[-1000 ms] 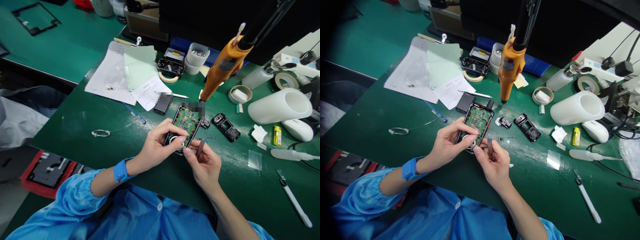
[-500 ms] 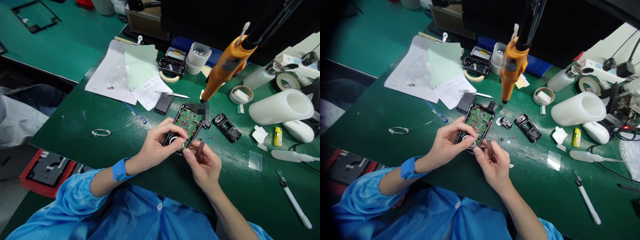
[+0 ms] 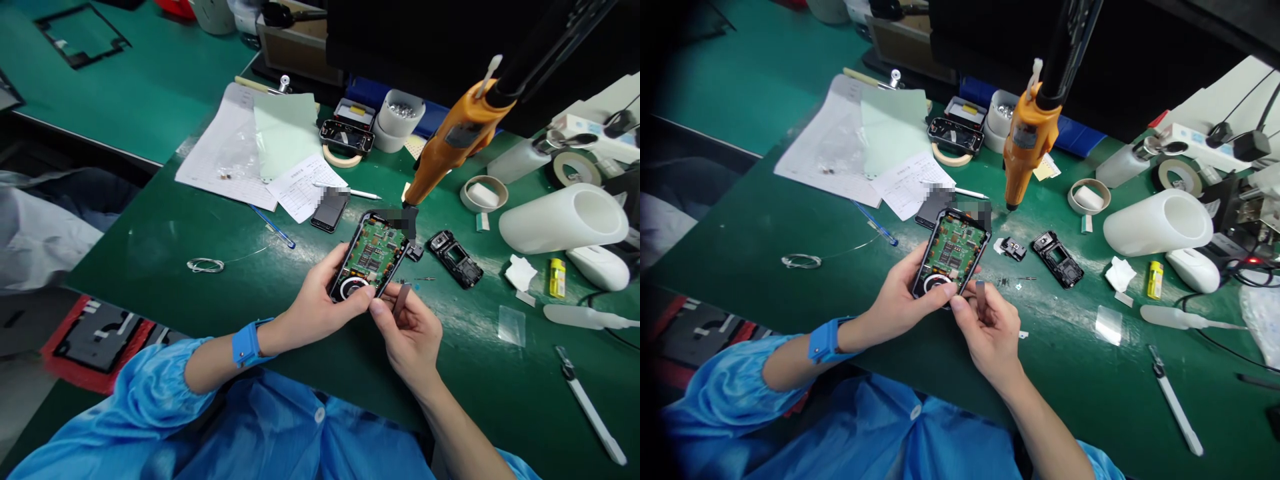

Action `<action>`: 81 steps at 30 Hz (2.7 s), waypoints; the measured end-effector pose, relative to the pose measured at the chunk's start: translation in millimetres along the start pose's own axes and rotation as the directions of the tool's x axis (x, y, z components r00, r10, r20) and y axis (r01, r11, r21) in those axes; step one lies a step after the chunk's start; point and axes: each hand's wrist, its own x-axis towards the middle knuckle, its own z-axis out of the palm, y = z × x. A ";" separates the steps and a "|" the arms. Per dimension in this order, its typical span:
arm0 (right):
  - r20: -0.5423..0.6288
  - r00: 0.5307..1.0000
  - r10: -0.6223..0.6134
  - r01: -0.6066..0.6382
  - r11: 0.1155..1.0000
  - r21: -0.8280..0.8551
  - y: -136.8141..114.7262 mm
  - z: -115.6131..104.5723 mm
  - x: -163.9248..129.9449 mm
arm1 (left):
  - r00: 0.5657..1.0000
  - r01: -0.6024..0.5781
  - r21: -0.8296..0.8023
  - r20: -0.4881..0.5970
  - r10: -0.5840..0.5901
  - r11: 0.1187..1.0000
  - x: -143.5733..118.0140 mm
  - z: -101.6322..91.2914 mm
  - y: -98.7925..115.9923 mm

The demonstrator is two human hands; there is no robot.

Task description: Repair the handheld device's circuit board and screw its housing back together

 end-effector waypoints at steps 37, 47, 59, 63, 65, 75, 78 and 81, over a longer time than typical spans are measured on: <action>0.002 0.999 0.032 -0.032 0.999 -0.009 -0.5 -0.6 1.2 | 0.995 0.091 -0.017 -0.038 -0.091 0.996 0.9 3.9 -1.1; -0.006 1.000 0.028 -0.028 1.000 -0.003 -1.3 -1.5 1.1 | 0.996 0.081 -0.053 -0.029 -0.083 0.995 1.9 3.7 -0.9; -0.005 0.999 0.037 -0.037 0.999 -0.018 -1.0 -2.7 1.9 | 0.997 0.074 -0.019 -0.010 -0.074 0.997 2.8 2.5 -1.1; -0.006 1.000 0.028 -0.028 1.000 -0.013 -0.5 -4.1 0.6 | 0.998 0.057 -0.029 -0.013 -0.058 0.998 2.9 3.5 -0.5; -0.008 0.999 0.036 -0.036 0.999 -0.028 -0.2 -4.4 -0.1 | 0.998 0.060 -0.028 -0.020 -0.060 0.998 2.8 3.5 -0.4; -0.008 1.000 0.014 -0.014 0.997 -0.070 2.1 -3.8 -2.7 | 0.995 0.093 0.011 -0.035 -0.092 0.996 2.0 1.0 -1.7; 0.000 1.000 -0.004 0.004 0.996 -0.085 2.0 -5.7 -3.0 | 0.996 0.081 -0.008 -0.033 -0.081 0.997 2.4 2.1 -1.1; 0.005 0.999 -0.047 0.047 0.995 -0.086 0.3 -5.9 2.6 | 0.996 0.088 -0.050 -0.012 -0.089 0.995 2.3 2.3 0.1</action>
